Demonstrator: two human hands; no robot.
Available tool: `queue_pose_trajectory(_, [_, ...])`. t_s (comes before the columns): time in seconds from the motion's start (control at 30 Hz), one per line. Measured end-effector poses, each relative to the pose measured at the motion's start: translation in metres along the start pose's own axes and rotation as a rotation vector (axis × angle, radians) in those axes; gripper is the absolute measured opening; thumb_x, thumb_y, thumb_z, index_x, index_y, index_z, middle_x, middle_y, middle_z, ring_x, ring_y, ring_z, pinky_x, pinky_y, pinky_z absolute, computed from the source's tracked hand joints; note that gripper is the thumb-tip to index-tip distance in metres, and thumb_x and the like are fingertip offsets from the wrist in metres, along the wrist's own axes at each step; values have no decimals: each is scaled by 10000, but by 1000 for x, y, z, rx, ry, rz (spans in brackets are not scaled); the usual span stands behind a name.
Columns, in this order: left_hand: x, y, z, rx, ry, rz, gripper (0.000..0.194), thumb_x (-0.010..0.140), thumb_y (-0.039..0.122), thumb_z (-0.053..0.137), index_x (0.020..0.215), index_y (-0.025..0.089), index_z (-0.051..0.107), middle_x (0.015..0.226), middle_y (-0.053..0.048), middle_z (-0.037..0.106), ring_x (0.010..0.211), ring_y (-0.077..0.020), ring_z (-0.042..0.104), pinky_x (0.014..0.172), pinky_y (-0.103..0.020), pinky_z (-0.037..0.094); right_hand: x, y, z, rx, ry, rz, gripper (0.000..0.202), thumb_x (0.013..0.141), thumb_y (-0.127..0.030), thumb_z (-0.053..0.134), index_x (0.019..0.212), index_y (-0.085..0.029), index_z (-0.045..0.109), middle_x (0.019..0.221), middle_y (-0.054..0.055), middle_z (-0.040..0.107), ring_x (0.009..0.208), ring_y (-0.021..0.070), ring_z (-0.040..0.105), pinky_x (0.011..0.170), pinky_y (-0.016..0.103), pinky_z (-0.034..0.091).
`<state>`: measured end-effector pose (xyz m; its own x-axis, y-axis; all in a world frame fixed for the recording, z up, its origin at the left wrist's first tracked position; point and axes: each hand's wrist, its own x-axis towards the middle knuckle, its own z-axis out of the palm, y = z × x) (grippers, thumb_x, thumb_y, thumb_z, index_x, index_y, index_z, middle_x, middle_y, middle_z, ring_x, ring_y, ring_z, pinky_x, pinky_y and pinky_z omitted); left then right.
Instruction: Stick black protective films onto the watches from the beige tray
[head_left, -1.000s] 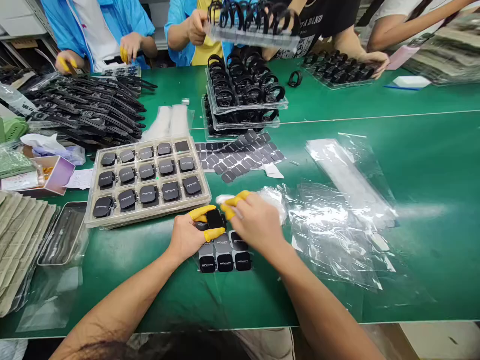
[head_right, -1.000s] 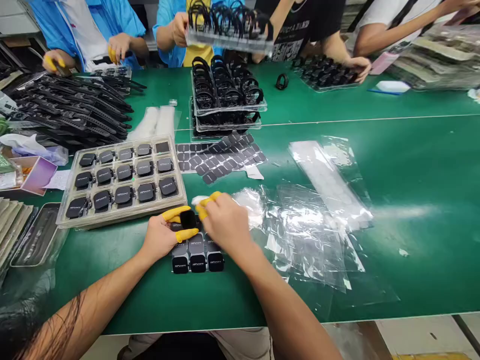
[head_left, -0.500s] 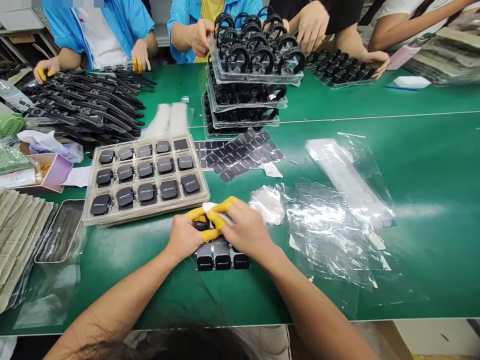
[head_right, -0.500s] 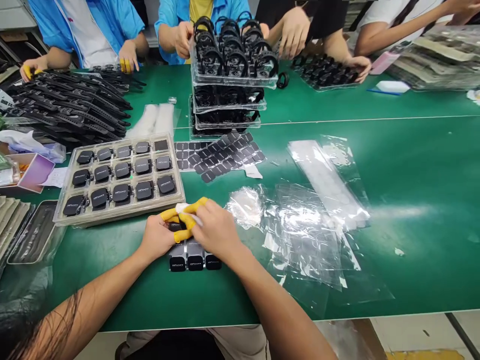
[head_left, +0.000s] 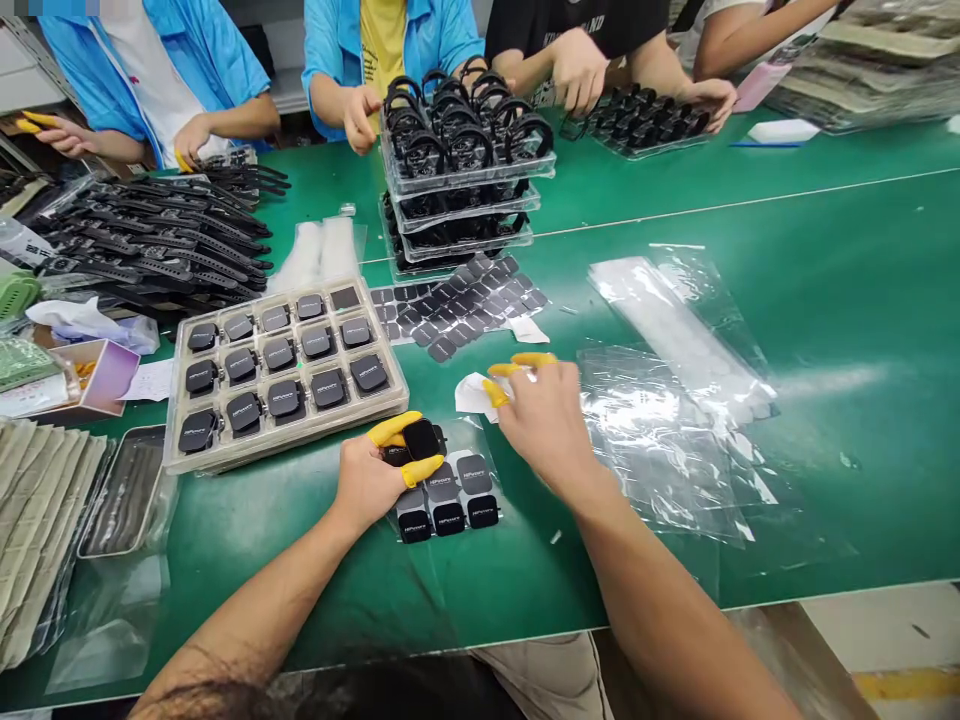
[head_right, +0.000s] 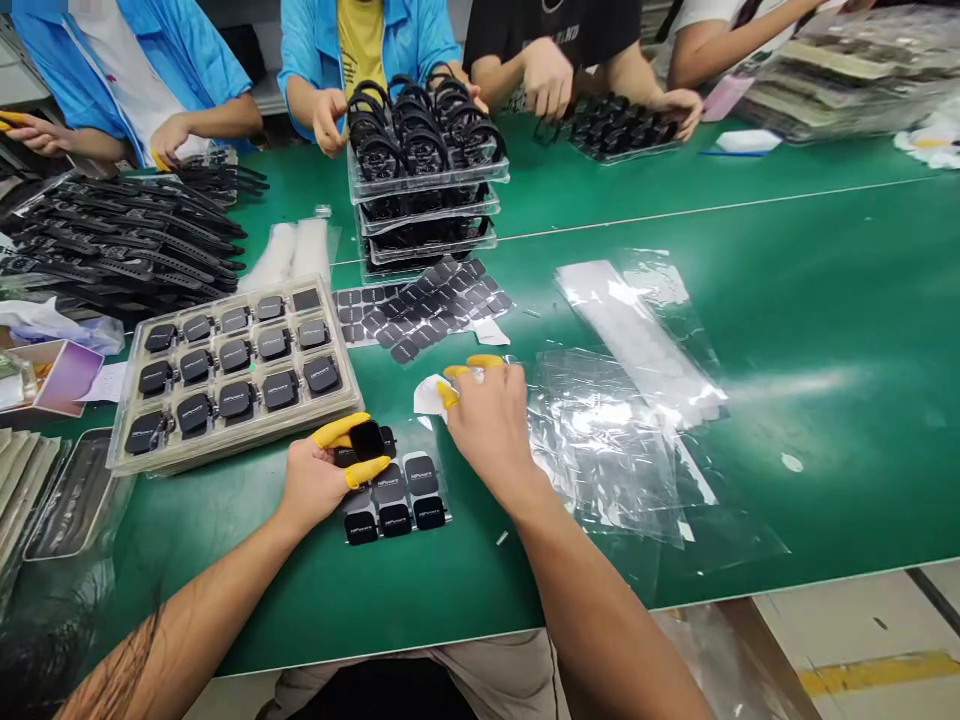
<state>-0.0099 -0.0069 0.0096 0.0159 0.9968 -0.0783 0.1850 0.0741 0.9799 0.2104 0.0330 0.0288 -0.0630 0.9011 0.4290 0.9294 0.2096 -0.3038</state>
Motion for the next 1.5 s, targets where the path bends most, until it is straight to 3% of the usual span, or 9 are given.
queue_pose_trajectory(0.1, [-3, -1, 0, 100, 39, 129, 533, 636, 316, 904, 1147, 226, 782, 914, -37, 804, 816, -197, 742, 847, -331, 624, -5, -7, -11, 303, 5, -80, 214, 962, -250, 549, 1118, -220, 693, 1131, 132, 686, 1074, 308, 619, 883, 511, 533])
queue_pose_trajectory(0.27, [-5, -4, -2, 162, 80, 352, 493, 656, 271, 892, 1132, 210, 780, 950, -45, 813, 799, -195, 759, 820, -320, 641, -21, -36, -4, 657, -297, -16, 240, 932, -240, 591, 1154, -230, 684, 1055, 71, 746, 957, 232, 719, 840, 422, 609])
queue_pose_trajectory(0.4, [-4, -4, -3, 163, 103, 412, 460, 694, 273, 868, 1140, 208, 777, 957, -41, 816, 783, -186, 764, 793, -303, 647, -23, -37, -1, 567, -111, -1, 284, 891, -297, 648, 1154, -208, 708, 1248, 147, 668, 1168, 312, 649, 970, 523, 561])
queue_pose_trajectory(0.5, [-2, -3, -4, 175, 106, 418, 465, 679, 283, 874, 1130, 211, 784, 939, -38, 817, 758, -190, 759, 773, -304, 645, -21, -34, -1, 632, -142, 11, 270, 896, -298, 649, 1148, -222, 707, 1121, 113, 720, 1029, 272, 697, 907, 486, 587])
queue_pose_trajectory(0.73, [-3, 1, -4, 112, 85, 253, 526, 625, 275, 904, 1137, 241, 789, 960, -32, 814, 831, -227, 757, 859, -353, 629, -20, -33, 12, 1015, -433, 272, 333, 897, -325, 631, 1210, -214, 643, 956, 57, 765, 903, 219, 747, 841, 408, 605])
queue_pose_trajectory(0.93, [1, -1, -5, -33, 110, 148, 558, 613, 274, 911, 1151, 214, 774, 1048, -46, 799, 912, -219, 742, 938, -356, 603, -16, -25, 17, 956, -528, 337, 226, 912, -368, 624, 1082, -221, 647, 926, 62, 763, 872, 228, 744, 772, 392, 584])
queue_pose_trajectory(1.2, [1, 1, 1, -433, 83, -112, 702, 500, 240, 965, 1161, 172, 738, 1016, -65, 797, 920, -221, 747, 864, -331, 610, -19, -24, 20, 958, -397, 181, 168, 925, -364, 611, 1013, -224, 636, 873, 36, 729, 779, 188, 696, 680, 336, 530])
queue_pose_trajectory(1.3, [0, 6, 3, -566, 83, -198, 667, 511, 266, 967, 1129, 169, 737, 1020, -66, 795, 915, -221, 751, 856, -329, 602, -17, -21, 21, 1034, -392, 108, 204, 936, -417, 597, 993, -225, 635, 782, 19, 696, 662, 164, 646, 606, 315, 502])
queue_pose_trajectory(1.5, [-2, 12, 4, -697, 43, -305, 542, 566, 257, 945, 1065, 177, 749, 943, -33, 789, 854, -174, 742, 842, -294, 582, -11, -10, 26, 1104, -392, 11, 273, 924, -509, 606, 906, -238, 628, 766, 12, 646, 664, 159, 608, 623, 316, 497])
